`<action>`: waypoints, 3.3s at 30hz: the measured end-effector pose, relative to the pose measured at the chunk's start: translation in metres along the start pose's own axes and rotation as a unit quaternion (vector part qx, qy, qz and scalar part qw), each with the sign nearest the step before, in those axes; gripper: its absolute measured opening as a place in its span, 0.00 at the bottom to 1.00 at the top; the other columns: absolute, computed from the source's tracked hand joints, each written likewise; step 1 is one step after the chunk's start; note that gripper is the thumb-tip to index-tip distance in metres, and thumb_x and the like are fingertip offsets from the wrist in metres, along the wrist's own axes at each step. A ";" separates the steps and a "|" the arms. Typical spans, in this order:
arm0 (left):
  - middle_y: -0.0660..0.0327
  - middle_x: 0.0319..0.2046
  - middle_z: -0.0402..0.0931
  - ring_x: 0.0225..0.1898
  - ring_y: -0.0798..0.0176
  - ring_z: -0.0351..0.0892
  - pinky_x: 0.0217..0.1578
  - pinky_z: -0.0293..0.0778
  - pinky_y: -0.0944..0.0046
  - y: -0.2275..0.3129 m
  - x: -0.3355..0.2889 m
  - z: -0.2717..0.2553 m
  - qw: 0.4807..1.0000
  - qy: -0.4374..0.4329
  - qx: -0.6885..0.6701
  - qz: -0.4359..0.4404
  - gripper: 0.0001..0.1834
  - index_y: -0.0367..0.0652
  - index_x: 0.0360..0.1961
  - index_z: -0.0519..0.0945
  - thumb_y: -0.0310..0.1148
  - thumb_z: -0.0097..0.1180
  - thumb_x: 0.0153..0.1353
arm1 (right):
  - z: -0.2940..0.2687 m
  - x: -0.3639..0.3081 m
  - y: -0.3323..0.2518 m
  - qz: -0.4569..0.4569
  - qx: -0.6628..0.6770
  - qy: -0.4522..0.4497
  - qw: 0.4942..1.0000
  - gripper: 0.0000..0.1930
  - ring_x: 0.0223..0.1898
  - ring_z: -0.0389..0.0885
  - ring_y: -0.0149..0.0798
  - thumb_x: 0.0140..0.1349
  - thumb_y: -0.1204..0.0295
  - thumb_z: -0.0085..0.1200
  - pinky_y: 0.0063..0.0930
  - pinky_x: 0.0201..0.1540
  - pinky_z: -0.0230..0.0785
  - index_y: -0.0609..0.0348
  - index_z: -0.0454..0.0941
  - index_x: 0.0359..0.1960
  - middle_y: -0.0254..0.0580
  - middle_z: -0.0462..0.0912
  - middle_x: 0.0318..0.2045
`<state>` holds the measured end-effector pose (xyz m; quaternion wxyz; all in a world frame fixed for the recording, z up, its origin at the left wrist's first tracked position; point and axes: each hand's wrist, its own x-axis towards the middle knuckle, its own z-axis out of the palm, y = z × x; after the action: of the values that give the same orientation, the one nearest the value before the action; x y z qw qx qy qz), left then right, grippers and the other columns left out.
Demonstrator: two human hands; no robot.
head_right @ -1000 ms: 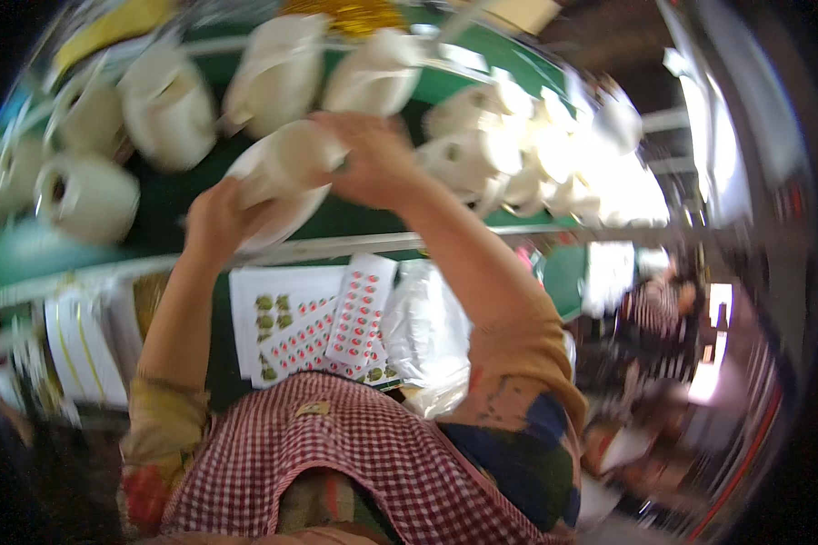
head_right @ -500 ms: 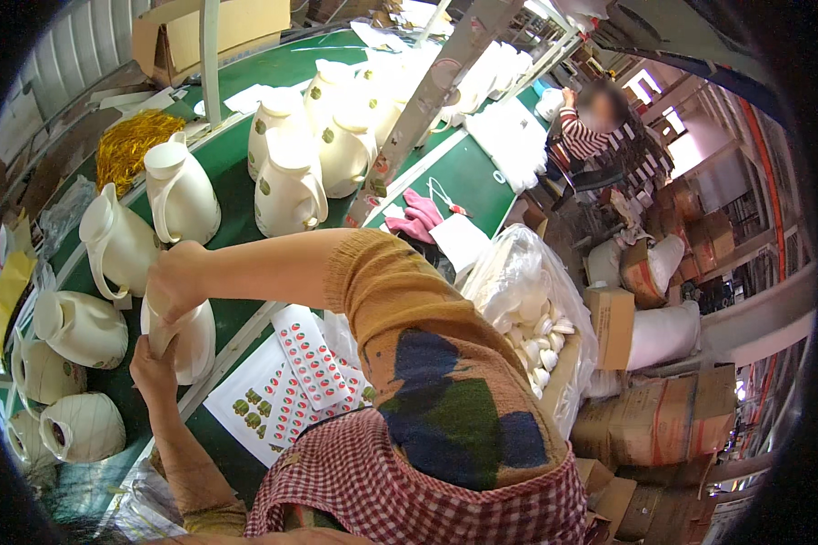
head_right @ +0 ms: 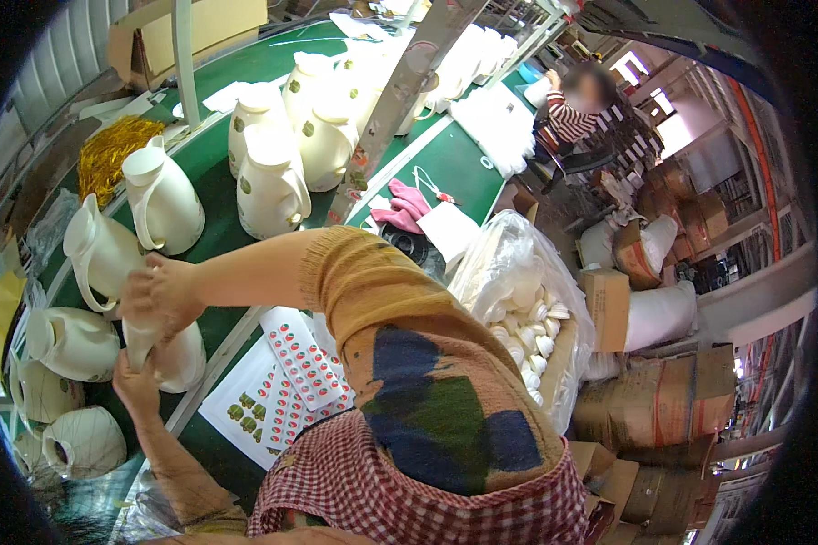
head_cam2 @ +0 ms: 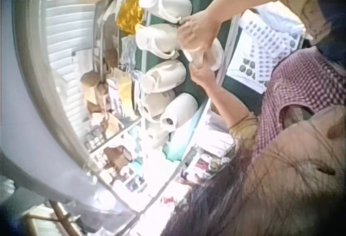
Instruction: The person repeatedly picks up white plastic pitchers, applies a small round sticker to the side of each pitcher, and places the finished pitchers on a green conveyor belt. The person also handles white plastic lids from a bag and places them on the conveyor belt.
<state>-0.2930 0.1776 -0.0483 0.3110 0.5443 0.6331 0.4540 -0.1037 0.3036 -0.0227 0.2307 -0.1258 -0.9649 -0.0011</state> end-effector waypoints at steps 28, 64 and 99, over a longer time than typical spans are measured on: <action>0.65 0.31 0.76 0.33 0.70 0.73 0.36 0.72 0.68 -0.092 -0.085 -0.085 0.943 0.308 -0.022 -0.126 0.17 0.38 0.37 0.77 0.29 0.70 0.47 | -0.044 0.032 0.177 0.434 -0.029 0.042 0.900 0.35 0.56 0.73 0.53 0.56 0.40 0.49 0.43 0.59 0.64 0.50 0.72 0.59 0.50 0.73 0.57; 0.67 0.22 0.71 0.24 0.76 0.66 0.23 0.66 0.71 0.005 -0.008 0.055 0.968 -0.102 -0.222 -0.062 0.15 0.31 0.39 0.78 0.32 0.64 0.55 | -0.088 -0.021 0.044 0.112 0.162 -0.234 0.952 0.43 0.63 0.62 0.54 0.40 0.68 0.69 0.44 0.64 0.58 0.39 0.66 0.64 0.45 0.61 0.63; 0.59 0.27 0.77 0.29 0.72 0.73 0.30 0.72 0.67 -0.005 -0.015 0.058 0.943 -0.106 -0.307 -0.076 0.16 0.32 0.41 0.78 0.33 0.63 0.57 | -0.102 -0.012 0.035 0.109 -0.072 -0.261 0.956 0.36 0.62 0.66 0.50 0.53 0.58 0.61 0.44 0.63 0.56 0.50 0.63 0.64 0.50 0.67 0.62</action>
<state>-0.2401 0.1771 -0.0770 0.5617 0.4177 0.4658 0.5413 -0.0397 0.3282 0.0614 -0.0404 -0.2427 -0.9692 -0.0126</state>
